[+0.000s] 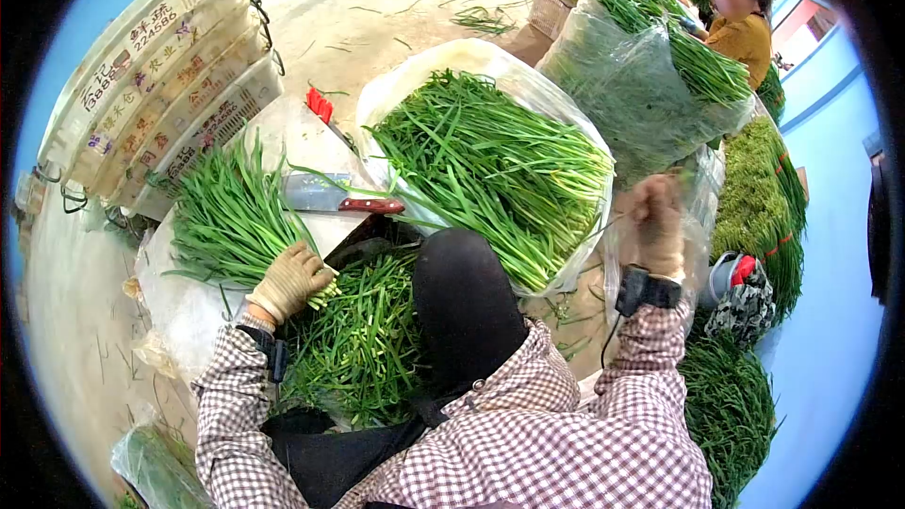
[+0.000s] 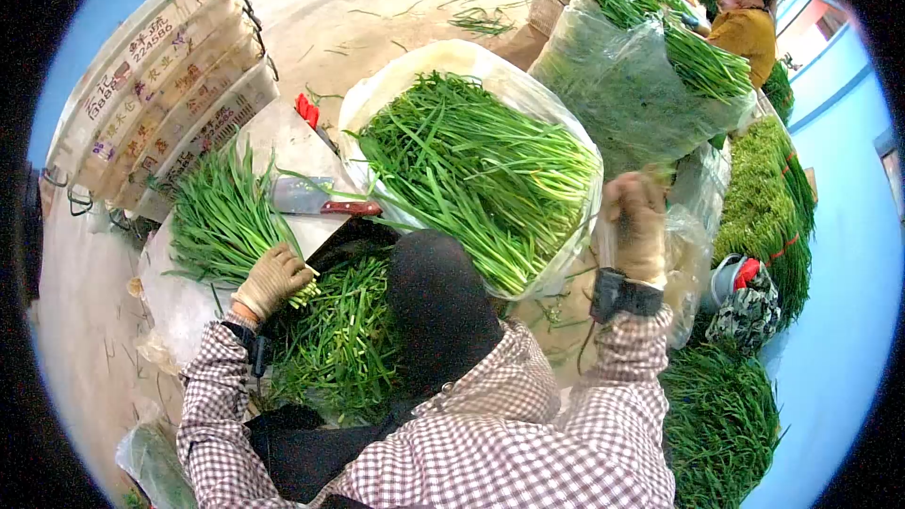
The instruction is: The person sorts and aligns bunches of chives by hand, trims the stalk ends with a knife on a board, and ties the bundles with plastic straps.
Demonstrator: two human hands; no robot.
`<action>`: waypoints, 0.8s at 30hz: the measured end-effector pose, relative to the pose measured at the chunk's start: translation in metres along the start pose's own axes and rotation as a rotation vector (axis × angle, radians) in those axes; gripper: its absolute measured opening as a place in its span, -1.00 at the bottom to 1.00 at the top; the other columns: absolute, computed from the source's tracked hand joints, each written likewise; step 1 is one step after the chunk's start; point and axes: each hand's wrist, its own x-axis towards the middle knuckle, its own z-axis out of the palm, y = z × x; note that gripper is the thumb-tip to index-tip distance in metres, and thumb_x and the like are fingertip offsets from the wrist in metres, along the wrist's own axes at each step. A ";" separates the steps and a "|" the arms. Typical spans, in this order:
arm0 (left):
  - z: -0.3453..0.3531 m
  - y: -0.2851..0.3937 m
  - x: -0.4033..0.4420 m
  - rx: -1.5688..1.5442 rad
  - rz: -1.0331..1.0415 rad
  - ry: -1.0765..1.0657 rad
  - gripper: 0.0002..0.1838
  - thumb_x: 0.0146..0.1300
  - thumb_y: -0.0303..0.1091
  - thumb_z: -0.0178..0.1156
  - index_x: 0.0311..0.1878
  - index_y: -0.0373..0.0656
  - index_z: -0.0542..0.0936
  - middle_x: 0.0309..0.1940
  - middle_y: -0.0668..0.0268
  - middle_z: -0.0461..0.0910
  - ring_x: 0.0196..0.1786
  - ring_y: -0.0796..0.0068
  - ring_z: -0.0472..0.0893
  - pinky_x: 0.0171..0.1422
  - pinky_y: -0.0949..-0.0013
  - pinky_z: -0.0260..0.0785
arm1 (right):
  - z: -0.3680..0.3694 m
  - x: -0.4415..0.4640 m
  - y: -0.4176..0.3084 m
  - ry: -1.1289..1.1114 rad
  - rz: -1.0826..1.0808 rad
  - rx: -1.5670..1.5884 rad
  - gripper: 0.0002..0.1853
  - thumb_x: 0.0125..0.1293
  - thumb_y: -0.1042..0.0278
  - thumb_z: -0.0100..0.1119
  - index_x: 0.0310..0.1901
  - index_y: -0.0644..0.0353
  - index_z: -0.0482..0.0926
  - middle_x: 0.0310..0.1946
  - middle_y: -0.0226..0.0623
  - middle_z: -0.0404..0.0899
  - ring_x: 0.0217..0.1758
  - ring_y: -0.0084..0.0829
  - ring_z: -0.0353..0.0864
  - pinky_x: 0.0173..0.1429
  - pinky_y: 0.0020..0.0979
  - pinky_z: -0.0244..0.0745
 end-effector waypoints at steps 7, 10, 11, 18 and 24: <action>0.017 -0.004 -0.029 0.115 0.012 0.092 -0.56 0.22 -0.39 0.05 0.19 0.15 0.44 0.12 0.26 0.55 0.22 0.24 0.52 0.51 -0.03 0.18 | 0.139 -0.026 -0.054 -0.445 -0.184 0.239 -0.87 0.39 0.27 0.21 -0.26 0.09 0.52 -0.46 -0.44 0.46 -0.49 -0.53 0.40 -0.35 -0.50 0.40; 0.002 0.013 -0.042 0.216 -0.105 -0.049 -0.38 0.28 -0.35 -0.03 0.43 0.31 0.21 0.44 0.29 0.28 0.49 0.36 0.27 0.63 -0.11 -0.08 | 0.226 -0.086 -0.012 -0.940 0.609 -0.228 -0.71 0.30 0.39 0.28 0.03 0.24 0.57 -0.05 -0.14 0.65 -0.08 -0.39 0.69 0.02 -0.37 0.59; -0.007 0.022 -0.047 0.232 -0.152 -0.054 -0.32 0.30 -0.35 -0.05 0.48 0.36 0.12 0.52 0.30 0.17 0.55 0.40 0.19 0.65 -0.12 -0.13 | 0.246 -0.102 0.018 -1.389 -0.006 -0.434 -0.55 0.23 0.38 0.34 0.16 0.23 0.54 0.10 -0.13 0.61 0.02 -0.28 0.68 0.08 -0.25 0.60; -0.056 0.120 -0.121 -0.394 -1.263 0.647 -0.49 0.15 -0.44 0.31 0.21 -0.10 0.48 0.13 0.16 0.51 0.22 0.28 0.50 0.40 0.14 0.32 | 0.326 -0.054 0.114 -1.004 -0.250 -1.096 -0.60 0.23 0.14 0.29 0.07 0.08 0.64 -0.04 -0.11 0.66 0.02 -0.09 0.65 0.09 -0.17 0.54; 0.043 0.117 -0.145 -1.365 -1.835 1.197 -0.43 0.24 -0.25 0.34 0.23 -0.32 0.42 -0.05 0.24 0.55 -0.13 0.44 0.58 -0.17 0.40 0.54 | 0.365 -0.039 0.196 -0.957 -0.391 -1.450 -0.64 0.21 0.06 0.30 0.00 -0.03 0.60 -0.10 -0.17 0.64 -0.04 -0.11 0.66 -0.01 -0.12 0.56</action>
